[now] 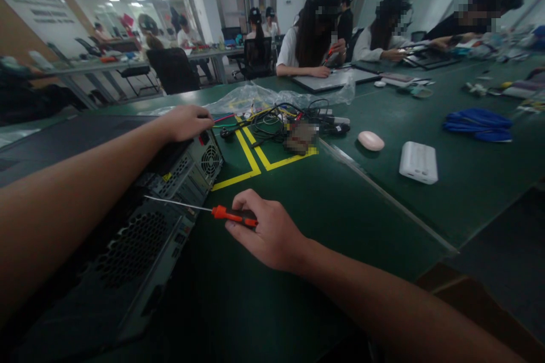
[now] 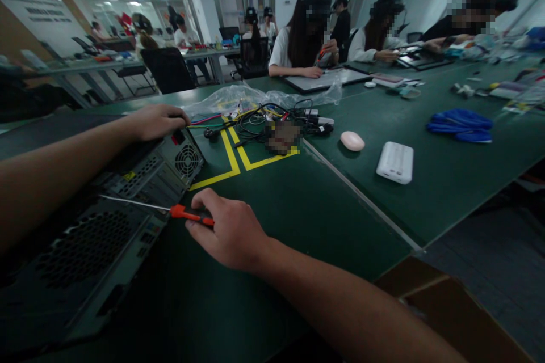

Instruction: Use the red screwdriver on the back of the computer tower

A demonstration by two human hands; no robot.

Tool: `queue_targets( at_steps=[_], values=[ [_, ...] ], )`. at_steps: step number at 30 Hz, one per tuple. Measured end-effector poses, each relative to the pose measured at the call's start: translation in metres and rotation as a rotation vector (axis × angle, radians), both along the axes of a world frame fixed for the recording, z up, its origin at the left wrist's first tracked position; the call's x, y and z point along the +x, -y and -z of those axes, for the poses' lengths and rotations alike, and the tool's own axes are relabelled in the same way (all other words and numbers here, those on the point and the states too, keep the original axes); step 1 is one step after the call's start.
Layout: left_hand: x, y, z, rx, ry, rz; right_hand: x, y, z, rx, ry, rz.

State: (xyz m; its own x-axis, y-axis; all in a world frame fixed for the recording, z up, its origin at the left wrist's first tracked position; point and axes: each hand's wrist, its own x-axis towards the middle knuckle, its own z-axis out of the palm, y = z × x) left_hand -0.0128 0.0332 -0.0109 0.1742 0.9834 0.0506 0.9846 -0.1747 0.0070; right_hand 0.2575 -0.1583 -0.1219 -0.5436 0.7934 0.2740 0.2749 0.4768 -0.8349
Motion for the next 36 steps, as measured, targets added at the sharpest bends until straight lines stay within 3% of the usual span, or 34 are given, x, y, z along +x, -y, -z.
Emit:
queue_targets(
  at_steps=[16,25,36],
  values=[
    [0.005,0.005,-0.003,-0.024,-0.017,-0.021,0.002,-0.005,0.002,0.102,-0.067,0.024],
    [0.011,0.014,-0.005,-0.032,-0.039,-0.015,0.001,0.0,0.0,-0.019,-0.042,-0.001],
    [0.005,0.006,-0.001,-0.033,-0.031,-0.008,0.004,-0.002,0.001,0.034,-0.028,-0.005]
  ],
)
